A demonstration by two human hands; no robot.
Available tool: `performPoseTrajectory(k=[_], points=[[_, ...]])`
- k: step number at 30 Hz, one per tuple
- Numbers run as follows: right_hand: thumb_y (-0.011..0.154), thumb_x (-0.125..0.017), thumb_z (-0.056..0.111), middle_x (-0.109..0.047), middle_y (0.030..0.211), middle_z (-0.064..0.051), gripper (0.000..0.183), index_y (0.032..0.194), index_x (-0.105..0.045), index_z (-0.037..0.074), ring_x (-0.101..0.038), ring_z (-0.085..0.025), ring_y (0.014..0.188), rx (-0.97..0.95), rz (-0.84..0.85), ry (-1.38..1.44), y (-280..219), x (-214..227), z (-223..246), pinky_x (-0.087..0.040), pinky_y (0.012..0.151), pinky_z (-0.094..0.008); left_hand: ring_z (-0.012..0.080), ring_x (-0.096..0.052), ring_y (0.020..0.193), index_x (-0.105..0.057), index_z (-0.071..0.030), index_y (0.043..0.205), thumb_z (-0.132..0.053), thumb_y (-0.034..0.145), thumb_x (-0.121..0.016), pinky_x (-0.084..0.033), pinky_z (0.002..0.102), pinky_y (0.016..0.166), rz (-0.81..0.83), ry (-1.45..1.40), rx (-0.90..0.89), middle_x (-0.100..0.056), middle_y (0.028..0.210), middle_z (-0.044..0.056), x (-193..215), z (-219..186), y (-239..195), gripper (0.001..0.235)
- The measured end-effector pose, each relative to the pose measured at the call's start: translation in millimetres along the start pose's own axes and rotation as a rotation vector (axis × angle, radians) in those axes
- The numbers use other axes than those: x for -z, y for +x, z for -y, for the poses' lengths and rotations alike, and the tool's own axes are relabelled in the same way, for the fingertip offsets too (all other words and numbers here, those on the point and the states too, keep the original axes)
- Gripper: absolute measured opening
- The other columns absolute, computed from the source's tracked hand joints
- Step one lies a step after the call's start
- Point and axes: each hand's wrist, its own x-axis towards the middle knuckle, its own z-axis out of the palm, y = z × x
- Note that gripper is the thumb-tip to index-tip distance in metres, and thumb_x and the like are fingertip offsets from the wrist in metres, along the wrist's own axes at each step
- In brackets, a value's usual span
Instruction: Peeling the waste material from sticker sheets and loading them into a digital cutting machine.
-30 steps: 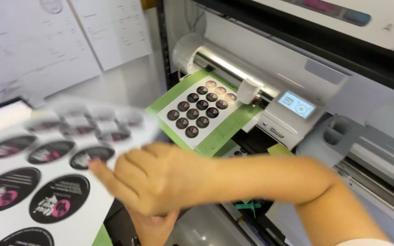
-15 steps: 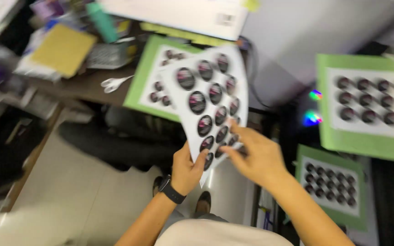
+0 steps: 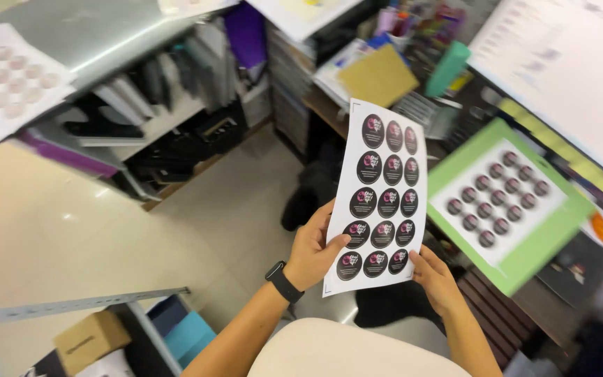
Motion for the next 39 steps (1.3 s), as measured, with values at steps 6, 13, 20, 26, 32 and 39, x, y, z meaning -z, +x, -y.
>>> performPoseTrajectory(k=[6, 13, 20, 26, 32, 39], points=[[0.089, -0.07, 0.015, -0.077, 0.114, -0.017, 0.044, 0.13, -0.065, 0.0, -0.071, -0.028, 0.093, 0.056, 0.184, -0.038, 101.6, -143.1, 7.1, -0.056, 0.068, -0.039, 0.0224, -0.072, 0.117, -0.048, -0.01, 0.148, -0.013, 0.093, -0.065, -0.063, 0.038, 0.096, -0.205, 0.277, 0.121, -0.072, 0.131, 0.008, 162.1, -17.3, 23.8, 0.058], [0.088, -0.075, 0.016, -0.081, 0.102, -0.012, 0.03, 0.114, -0.072, 0.001, -0.076, -0.021, 0.09, 0.104, 0.493, -0.373, 218.5, -307.3, 75.6, -0.06, 0.077, -0.033, 0.0244, -0.071, 0.118, -0.042, -0.015, 0.15, -0.02, 0.096, -0.06, -0.061, 0.041, 0.093, -0.571, 0.438, 0.208, -0.07, 0.135, 0.007, 314.4, 2.1, 40.0, 0.057], [0.088, -0.07, 0.01, -0.074, 0.076, -0.003, 0.015, 0.102, -0.075, 0.011, -0.066, -0.011, 0.065, 0.592, 0.354, -0.479, 462.4, -507.0, 209.5, -0.054, 0.061, -0.027, 0.0238, -0.065, 0.123, -0.046, -0.006, 0.146, -0.006, 0.093, -0.061, -0.053, 0.036, 0.103, -0.917, 0.389, 0.104, -0.066, 0.136, 0.014, 458.8, -22.4, 139.1, 0.055], [0.094, -0.063, 0.031, -0.07, 0.1, -0.009, 0.03, 0.113, -0.07, 0.009, -0.066, -0.025, 0.093, 0.539, 0.149, -0.786, 631.1, -688.3, 343.7, -0.052, 0.082, -0.037, 0.0255, -0.067, 0.119, -0.039, -0.009, 0.153, -0.005, 0.091, -0.062, -0.056, 0.037, 0.099, -1.117, 0.348, 0.228, -0.065, 0.137, 0.017, 531.8, -57.3, 206.2, 0.066], [0.099, -0.043, 0.066, -0.063, 0.13, -0.018, 0.068, 0.131, -0.056, 0.007, -0.06, -0.039, 0.121, 0.256, 0.015, -1.262, 663.0, -761.3, 377.0, -0.049, 0.094, -0.051, 0.0289, -0.059, 0.13, -0.041, -0.002, 0.15, -0.001, 0.091, -0.057, -0.046, 0.041, 0.111, -1.069, 0.406, 0.184, -0.057, 0.146, 0.019, 604.9, -70.6, 263.0, 0.061], [0.098, -0.048, 0.032, -0.066, 0.108, -0.02, 0.036, 0.118, -0.05, 0.002, -0.066, -0.043, 0.094, 0.322, 0.114, -1.329, 643.7, -758.1, 394.4, -0.05, 0.078, -0.053, 0.0254, -0.058, 0.13, -0.038, -0.005, 0.152, 0.002, 0.092, -0.054, -0.045, 0.039, 0.113, -0.982, 0.302, 0.274, -0.058, 0.144, 0.014, 697.0, -48.1, 337.5, 0.062]])
